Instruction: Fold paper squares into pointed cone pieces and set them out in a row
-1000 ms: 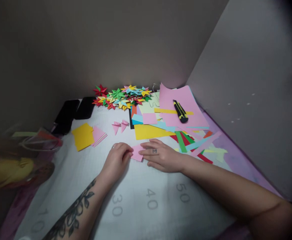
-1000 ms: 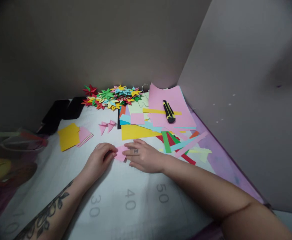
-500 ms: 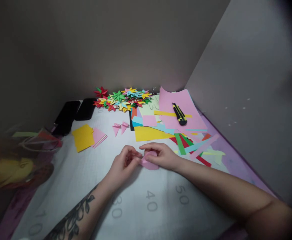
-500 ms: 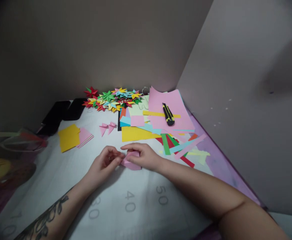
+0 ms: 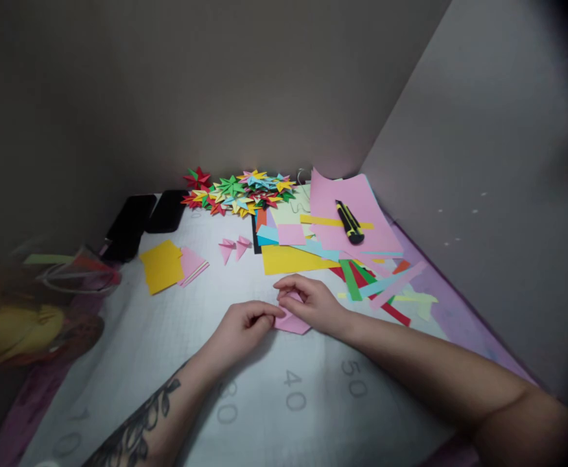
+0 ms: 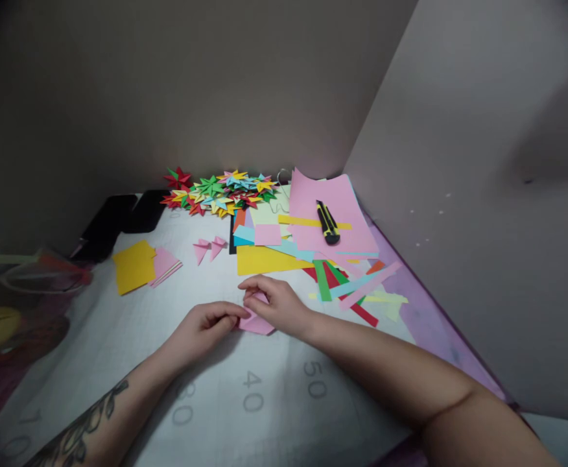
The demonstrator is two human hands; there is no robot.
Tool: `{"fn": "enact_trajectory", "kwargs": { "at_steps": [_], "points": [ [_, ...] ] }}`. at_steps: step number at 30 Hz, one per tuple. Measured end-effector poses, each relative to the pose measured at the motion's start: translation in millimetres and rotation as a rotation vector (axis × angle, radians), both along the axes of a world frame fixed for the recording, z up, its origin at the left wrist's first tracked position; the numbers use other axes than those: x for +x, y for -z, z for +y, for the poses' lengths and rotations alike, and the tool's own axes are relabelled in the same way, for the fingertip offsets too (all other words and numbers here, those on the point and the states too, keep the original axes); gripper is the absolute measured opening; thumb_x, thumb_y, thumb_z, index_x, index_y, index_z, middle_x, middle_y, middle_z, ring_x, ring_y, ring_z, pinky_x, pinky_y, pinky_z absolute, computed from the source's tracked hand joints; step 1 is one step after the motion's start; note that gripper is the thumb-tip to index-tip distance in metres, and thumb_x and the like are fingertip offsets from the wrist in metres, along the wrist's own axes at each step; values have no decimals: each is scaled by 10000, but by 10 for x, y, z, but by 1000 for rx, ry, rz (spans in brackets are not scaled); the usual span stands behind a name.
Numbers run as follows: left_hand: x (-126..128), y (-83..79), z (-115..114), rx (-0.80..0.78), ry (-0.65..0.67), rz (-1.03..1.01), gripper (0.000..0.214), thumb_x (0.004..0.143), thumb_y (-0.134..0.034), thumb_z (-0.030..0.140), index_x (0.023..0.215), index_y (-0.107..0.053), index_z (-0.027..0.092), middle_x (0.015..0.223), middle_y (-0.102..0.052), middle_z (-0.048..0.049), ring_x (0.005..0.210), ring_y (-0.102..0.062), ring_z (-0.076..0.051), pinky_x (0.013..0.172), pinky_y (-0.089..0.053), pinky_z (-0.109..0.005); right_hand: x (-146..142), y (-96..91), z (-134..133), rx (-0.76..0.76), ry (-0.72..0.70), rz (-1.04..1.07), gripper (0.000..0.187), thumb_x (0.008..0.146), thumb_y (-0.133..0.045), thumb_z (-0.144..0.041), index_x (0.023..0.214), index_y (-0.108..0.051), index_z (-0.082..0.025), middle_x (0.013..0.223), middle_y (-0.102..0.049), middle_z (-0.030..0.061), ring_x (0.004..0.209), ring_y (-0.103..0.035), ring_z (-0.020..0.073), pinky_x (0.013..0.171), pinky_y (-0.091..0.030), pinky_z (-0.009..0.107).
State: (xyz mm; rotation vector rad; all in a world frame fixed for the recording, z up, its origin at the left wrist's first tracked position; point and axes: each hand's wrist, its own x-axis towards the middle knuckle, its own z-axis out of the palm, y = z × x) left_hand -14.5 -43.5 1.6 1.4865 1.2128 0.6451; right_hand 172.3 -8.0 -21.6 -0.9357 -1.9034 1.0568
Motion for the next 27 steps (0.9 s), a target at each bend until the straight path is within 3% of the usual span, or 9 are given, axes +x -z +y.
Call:
{"fn": "enact_trajectory", "kwargs": {
  "at_steps": [5, 8, 11, 15, 22, 27],
  "points": [
    [-17, 20, 15, -129, -60, -60, 219, 713, -642, 276, 879, -749, 179, 871, -744, -65, 767, -650, -195, 690, -487, -287, 22, -20, -11, 148, 40, -51, 203, 860, -545, -193, 1060, -580, -206, 926, -654, 51, 850, -625, 162, 752, -510, 306],
    [-42, 43, 33, -165, -240, -67, 227, 686, -681, 294, 865, -749, 171, 826, -743, -59, 727, -643, -180, 676, -478, -278, 73, -53, -19, 437, 57, -78, 263, 885, -549, -302, 1127, -544, -200, 1070, -602, 109, 1002, -558, 217, 837, -477, 383],
    [-61, 63, 38, -177, -401, -142, 236, 655, -714, 288, 858, -744, 170, 840, -739, -53, 764, -646, -174, 718, -481, -272, 97, -71, -43, 733, -19, -231, 337, 854, -595, -421, 1110, -560, -205, 1074, -603, 113, 991, -522, 242, 858, -438, 415],
    [-63, 89, 26, -230, -494, -224, 265, 637, -729, 281, 872, -731, 160, 815, -731, -51, 738, -642, -165, 714, -486, -276, 52, -56, -71, 922, 0, -480, 143, 898, -551, -230, 1024, -616, -224, 1009, -649, 59, 878, -521, 200, 756, -400, 353],
    [-68, 97, 11, -133, -401, -35, 266, 732, -645, 281, 947, -702, 134, 852, -713, -68, 771, -644, -183, 725, -503, -300, 29, -31, 37, 922, -23, -483, 175, 939, -465, -165, 919, -636, -195, 956, -681, 40, 880, -534, 184, 714, -383, 335],
    [-120, 89, -32, 407, -125, 370, 238, 838, -495, 142, 971, -692, 153, 996, -659, -93, 908, -608, -201, 828, -498, -355, 60, 35, 103, 876, -253, -532, 235, 964, -401, -142, 886, -621, -168, 969, -690, 41, 954, -567, 166, 749, -391, 322]
  ]
}}
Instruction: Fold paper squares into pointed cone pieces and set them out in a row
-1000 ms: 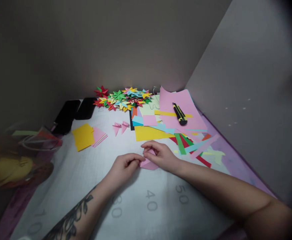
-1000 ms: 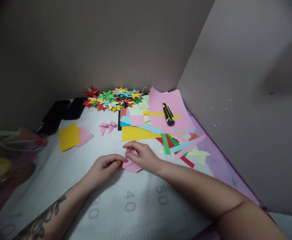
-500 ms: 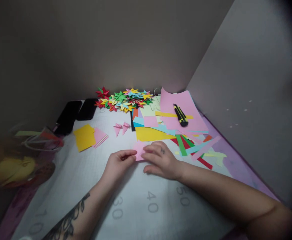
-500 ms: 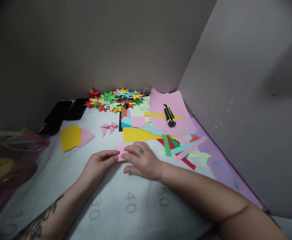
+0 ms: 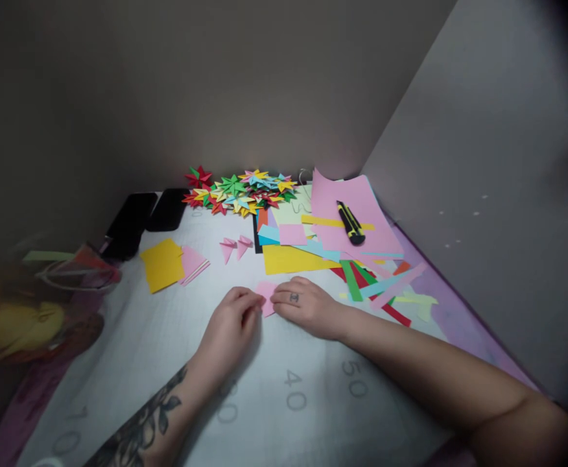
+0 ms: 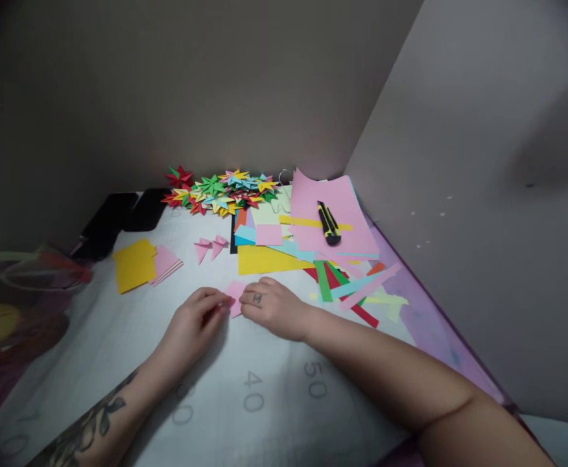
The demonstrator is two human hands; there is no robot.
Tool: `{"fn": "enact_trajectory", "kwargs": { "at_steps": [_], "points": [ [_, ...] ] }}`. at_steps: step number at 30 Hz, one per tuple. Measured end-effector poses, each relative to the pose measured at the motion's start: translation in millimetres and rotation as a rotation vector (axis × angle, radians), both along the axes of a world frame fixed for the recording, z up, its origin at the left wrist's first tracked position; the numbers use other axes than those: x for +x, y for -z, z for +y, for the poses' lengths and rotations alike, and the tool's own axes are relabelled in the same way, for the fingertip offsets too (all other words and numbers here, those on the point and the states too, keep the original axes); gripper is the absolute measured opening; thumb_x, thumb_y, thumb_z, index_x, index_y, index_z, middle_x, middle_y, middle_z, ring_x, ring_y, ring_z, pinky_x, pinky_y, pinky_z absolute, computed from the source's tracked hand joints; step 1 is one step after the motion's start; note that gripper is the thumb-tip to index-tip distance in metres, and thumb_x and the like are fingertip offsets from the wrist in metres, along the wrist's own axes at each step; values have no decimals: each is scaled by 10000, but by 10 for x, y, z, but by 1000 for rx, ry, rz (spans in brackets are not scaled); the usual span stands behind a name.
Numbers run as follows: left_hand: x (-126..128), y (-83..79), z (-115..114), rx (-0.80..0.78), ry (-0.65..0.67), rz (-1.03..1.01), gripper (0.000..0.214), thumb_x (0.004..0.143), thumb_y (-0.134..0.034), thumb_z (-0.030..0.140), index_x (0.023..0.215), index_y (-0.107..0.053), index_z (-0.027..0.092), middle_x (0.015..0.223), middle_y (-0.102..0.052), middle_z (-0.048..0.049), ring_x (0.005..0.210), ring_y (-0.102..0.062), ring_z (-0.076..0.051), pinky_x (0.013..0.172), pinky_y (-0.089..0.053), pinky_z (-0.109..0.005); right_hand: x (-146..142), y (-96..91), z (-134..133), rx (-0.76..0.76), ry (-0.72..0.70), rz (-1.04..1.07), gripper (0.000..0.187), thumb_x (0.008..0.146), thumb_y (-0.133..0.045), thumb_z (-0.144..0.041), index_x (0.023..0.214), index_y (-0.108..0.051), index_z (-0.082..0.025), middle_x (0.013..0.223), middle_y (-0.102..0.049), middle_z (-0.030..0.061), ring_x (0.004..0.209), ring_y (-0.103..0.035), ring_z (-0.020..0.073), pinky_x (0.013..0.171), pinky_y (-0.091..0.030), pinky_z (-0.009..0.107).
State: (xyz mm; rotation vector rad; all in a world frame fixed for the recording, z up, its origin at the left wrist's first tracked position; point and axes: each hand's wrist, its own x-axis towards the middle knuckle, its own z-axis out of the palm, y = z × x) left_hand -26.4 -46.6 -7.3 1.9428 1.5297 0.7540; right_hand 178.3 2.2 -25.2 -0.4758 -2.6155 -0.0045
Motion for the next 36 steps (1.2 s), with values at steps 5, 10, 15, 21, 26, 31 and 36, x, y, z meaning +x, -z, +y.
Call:
{"fn": "enact_trajectory", "kwargs": {
  "at_steps": [5, 10, 15, 21, 26, 31, 36],
  "points": [
    [-69, 25, -17, 322, 287, 377, 270, 853, -517, 100, 1050, -676, 194, 1166, -636, -93, 1078, -552, -269, 892, -483, -444, 56, 30, 47, -128, -63, 5, 227, 957, -410, -145, 877, -619, -180, 996, -704, 31, 966, -603, 151, 788, -424, 316],
    [-139, 0, -21, 384, 507, 482, 277, 891, -497, 135, 1127, -637, 175, 1144, -668, -92, 1115, -566, -263, 888, -505, -414, 102, 49, 112, -240, -88, 115, 147, 913, -505, -166, 866, -642, -188, 976, -715, 42, 970, -613, 170, 832, -467, 329],
    [-152, -57, -28, 379, 573, 520, 267, 913, -465, 161, 1104, -650, 183, 1165, -658, -106, 1161, -554, -279, 880, -507, -424, 105, 77, 158, -367, -78, 151, 128, 894, -554, -193, 882, -681, -201, 988, -708, 63, 958, -602, 188, 832, -485, 356],
    [-127, -111, -28, 321, 578, 505, 257, 911, -471, 176, 1089, -655, 190, 1183, -655, -90, 1164, -549, -299, 892, -491, -468, 82, 3, 197, -593, 37, 148, 63, 830, -652, -185, 793, -699, -203, 978, -689, 51, 932, -578, 186, 837, -471, 344],
    [-102, -92, -43, 299, 572, 487, 255, 894, -487, 141, 1087, -652, 160, 1180, -658, -84, 1135, -570, -269, 909, -503, -418, 27, -91, 208, -658, 125, 97, 106, 849, -615, -160, 768, -678, -186, 937, -646, 43, 909, -563, 168, 845, -433, 330],
    [-82, -52, -71, 298, 521, 443, 248, 877, -489, 102, 1054, -654, 153, 1159, -656, -93, 1087, -592, -237, 911, -508, -376, -39, -77, 185, -622, 225, 97, 116, 837, -593, -138, 738, -645, -172, 867, -600, 36, 842, -534, 162, 796, -416, 319],
    [-25, -52, -94, 241, 456, 475, 357, 853, -481, 61, 1185, -568, 157, 1098, -653, -96, 956, -615, -215, 818, -536, -354, -73, -32, 169, -589, 262, 98, 121, 820, -588, -128, 718, -629, -177, 843, -582, 30, 824, -514, 162, 772, -406, 309]
  ]
}}
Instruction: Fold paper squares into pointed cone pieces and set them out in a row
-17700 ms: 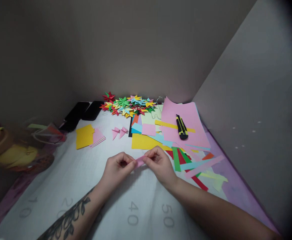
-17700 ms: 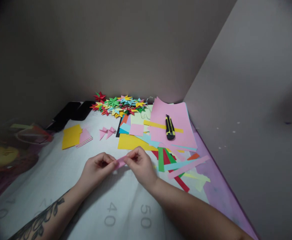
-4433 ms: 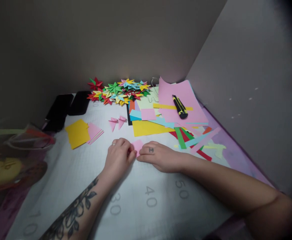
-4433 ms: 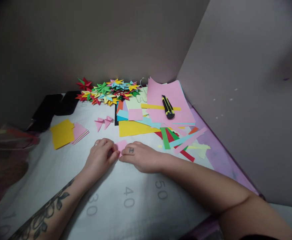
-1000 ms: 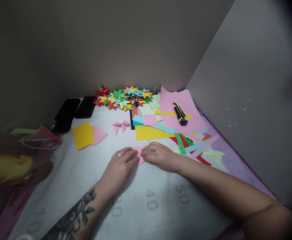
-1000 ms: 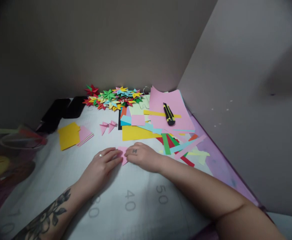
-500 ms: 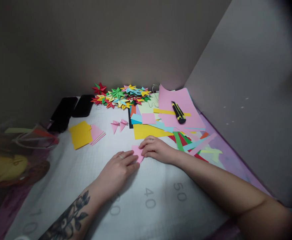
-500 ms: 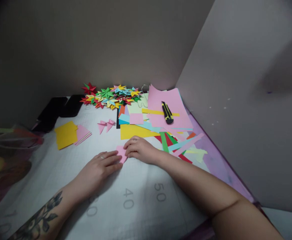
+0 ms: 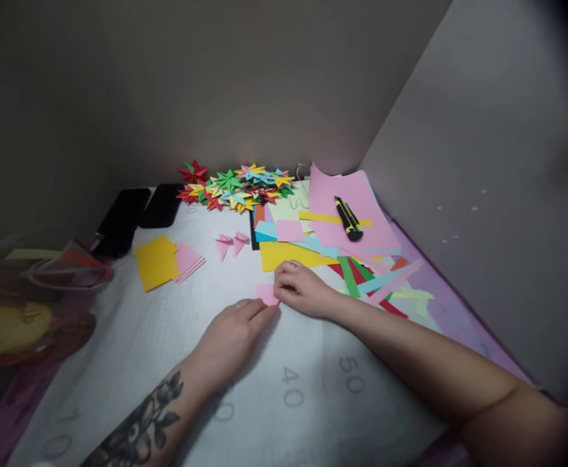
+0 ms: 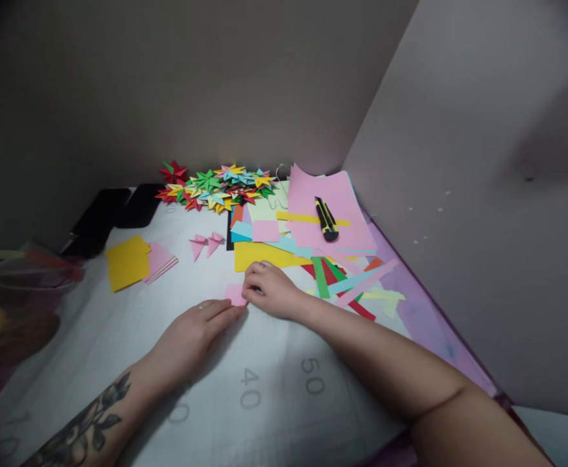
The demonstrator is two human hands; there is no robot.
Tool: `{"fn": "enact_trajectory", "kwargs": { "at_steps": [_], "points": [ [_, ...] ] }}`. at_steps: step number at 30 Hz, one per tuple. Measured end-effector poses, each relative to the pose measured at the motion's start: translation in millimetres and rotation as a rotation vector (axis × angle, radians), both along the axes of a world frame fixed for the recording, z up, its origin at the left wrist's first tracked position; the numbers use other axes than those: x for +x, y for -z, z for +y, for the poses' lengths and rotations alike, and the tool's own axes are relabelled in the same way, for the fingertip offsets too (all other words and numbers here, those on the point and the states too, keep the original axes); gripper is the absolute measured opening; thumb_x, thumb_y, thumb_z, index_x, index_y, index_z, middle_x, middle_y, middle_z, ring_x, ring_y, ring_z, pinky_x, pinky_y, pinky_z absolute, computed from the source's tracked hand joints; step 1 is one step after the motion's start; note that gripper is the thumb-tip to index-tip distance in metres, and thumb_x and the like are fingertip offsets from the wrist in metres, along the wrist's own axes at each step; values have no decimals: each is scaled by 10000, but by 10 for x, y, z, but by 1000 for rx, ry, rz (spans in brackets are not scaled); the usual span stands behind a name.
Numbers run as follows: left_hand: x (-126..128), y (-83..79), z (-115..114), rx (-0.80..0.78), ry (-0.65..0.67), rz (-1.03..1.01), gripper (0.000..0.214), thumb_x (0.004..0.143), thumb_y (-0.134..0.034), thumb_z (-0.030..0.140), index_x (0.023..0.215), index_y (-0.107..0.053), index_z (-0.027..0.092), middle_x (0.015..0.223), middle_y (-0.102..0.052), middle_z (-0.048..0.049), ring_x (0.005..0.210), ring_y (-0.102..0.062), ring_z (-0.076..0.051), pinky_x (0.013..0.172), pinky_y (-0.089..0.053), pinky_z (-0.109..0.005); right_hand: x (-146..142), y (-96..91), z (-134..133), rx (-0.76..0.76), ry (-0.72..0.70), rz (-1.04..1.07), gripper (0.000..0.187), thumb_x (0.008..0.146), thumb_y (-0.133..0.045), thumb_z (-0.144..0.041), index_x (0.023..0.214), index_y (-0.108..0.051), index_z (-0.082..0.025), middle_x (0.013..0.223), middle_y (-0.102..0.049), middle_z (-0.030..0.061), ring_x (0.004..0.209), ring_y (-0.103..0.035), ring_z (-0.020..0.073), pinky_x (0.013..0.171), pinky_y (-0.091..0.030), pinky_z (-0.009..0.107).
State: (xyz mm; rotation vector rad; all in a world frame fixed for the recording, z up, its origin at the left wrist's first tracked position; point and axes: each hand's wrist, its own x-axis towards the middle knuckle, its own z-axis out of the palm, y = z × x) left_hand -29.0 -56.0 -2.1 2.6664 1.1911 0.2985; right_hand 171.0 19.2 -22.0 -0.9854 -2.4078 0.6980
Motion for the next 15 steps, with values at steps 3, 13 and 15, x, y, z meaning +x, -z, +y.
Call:
{"fn": "enact_trajectory", "kwargs": {
  "at_steps": [3, 13, 15],
  "points": [
    [25, -4, -4, 3, 16, 39, 382, 865, -487, 89, 1234, -528, 180, 1064, -646, -78, 928, -603, -211, 796, -532, -346, -8, -6, -10, 11, 8, -5, 116, 811, -591, -118, 714, -620, -174, 834, -576, 28, 821, -512, 161, 779, -403, 307],
    [32, -15, -10, 18, 16, 56, 306, 889, -445, 107, 1158, -565, 188, 1039, -635, -62, 920, -585, -196, 797, -512, -324, -54, -20, -36, 13, 83, -62, 118, 797, -600, -127, 689, -582, -171, 799, -566, 34, 817, -509, 177, 750, -400, 314],
    [36, -18, -11, 15, 17, 62, 304, 886, -445, 99, 1149, -570, 184, 1043, -637, -64, 919, -589, -195, 797, -512, -321, -61, -9, -40, 19, 91, -65, 124, 801, -597, -128, 686, -578, -171, 798, -565, 34, 816, -509, 175, 755, -398, 316]
  ]
}}
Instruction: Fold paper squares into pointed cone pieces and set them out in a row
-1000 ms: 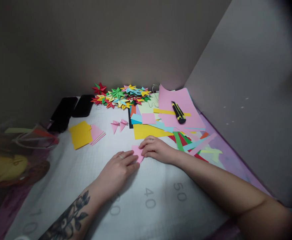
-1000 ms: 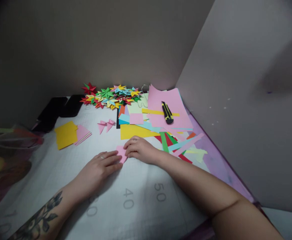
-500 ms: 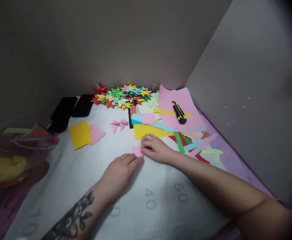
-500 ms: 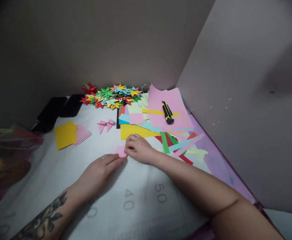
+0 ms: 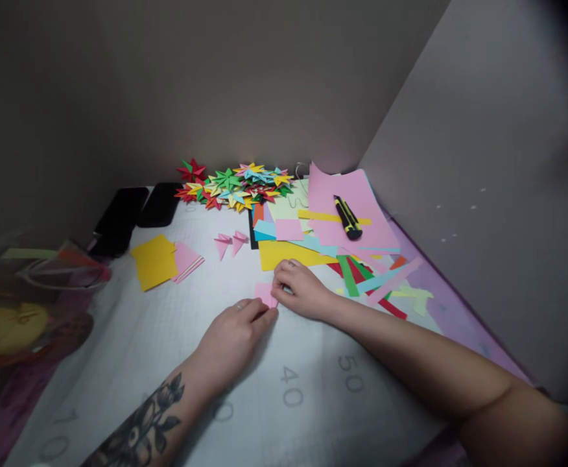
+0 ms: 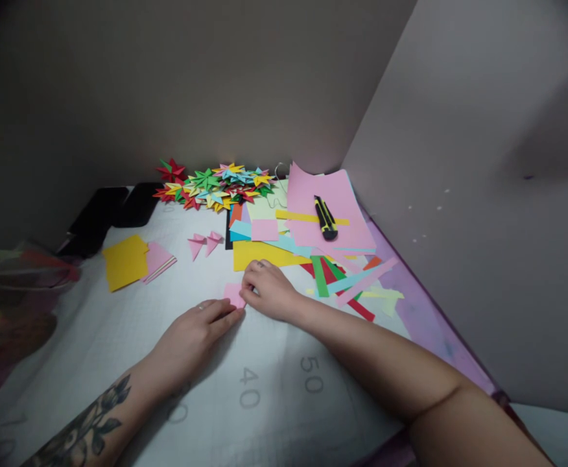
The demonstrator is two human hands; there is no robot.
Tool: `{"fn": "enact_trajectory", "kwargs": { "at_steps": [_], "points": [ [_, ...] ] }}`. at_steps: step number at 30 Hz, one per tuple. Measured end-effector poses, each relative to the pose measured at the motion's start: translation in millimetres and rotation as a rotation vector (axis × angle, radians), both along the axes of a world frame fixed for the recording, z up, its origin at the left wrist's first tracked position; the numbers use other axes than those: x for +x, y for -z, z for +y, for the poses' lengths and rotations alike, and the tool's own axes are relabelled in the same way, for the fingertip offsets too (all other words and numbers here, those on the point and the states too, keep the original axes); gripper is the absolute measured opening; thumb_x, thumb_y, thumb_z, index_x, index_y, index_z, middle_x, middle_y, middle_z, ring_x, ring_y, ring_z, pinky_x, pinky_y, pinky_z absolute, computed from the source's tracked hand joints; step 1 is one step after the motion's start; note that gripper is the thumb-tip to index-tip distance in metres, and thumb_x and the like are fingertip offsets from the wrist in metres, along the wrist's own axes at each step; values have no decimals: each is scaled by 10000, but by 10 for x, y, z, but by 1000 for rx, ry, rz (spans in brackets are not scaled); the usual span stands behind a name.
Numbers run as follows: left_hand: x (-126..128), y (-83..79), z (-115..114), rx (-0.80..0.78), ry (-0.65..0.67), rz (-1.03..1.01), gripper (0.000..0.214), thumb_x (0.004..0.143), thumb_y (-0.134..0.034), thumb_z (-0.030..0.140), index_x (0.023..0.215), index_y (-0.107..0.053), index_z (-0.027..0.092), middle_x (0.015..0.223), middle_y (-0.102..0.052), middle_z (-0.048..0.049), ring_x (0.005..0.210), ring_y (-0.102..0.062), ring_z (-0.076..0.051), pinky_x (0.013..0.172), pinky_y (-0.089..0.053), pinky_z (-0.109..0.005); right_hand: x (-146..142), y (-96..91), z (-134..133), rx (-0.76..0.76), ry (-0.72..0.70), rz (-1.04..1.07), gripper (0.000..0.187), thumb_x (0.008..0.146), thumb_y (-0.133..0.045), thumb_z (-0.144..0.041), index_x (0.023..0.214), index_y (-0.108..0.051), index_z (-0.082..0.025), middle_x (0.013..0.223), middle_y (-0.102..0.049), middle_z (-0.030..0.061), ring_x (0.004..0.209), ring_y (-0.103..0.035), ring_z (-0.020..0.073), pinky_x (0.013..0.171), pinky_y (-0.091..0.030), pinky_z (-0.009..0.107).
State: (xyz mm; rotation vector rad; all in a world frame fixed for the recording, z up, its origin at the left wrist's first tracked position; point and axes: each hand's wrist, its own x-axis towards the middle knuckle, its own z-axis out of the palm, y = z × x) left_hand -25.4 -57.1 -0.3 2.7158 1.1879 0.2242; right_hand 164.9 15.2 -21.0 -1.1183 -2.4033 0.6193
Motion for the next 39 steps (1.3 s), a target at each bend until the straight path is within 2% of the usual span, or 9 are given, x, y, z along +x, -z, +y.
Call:
{"fn": "enact_trajectory", "kwargs": {
  "at_steps": [14, 27, 35, 39],
  "points": [
    [14, -24, -6, 5, -6, 28, 274, 868, -448, 81, 1069, -614, 165, 1053, -640, -74, 918, -595, -197, 817, -507, -317, -27, 17, -18, 10, 45, -20, 132, 805, -592, -148, 678, -567, -173, 804, -559, 35, 827, -495, 178, 753, -387, 308],
    [15, -52, -17, -68, -4, 52, 321, 889, -432, 99, 1155, -598, 165, 1072, -625, -85, 990, -580, -220, 850, -493, -346, -35, 12, -25, 6, 57, -33, 123, 806, -594, -161, 688, -564, -176, 814, -554, 38, 830, -493, 184, 749, -389, 316],
    [34, -35, -40, 7, 0, 43, 288, 887, -435, 98, 1094, -621, 169, 1027, -633, -82, 963, -577, -219, 807, -498, -329, -42, 21, -38, 19, 68, -58, 113, 815, -604, -184, 710, -565, -178, 830, -553, 39, 838, -489, 186, 751, -382, 317],
    [70, -19, -61, 24, -18, 21, 275, 899, -416, 112, 1052, -636, 175, 1078, -644, -70, 991, -575, -211, 808, -496, -331, -34, 2, -58, 37, 136, -122, 136, 814, -643, -276, 759, -555, -188, 894, -553, 53, 891, -472, 215, 777, -379, 350]
  ]
}}
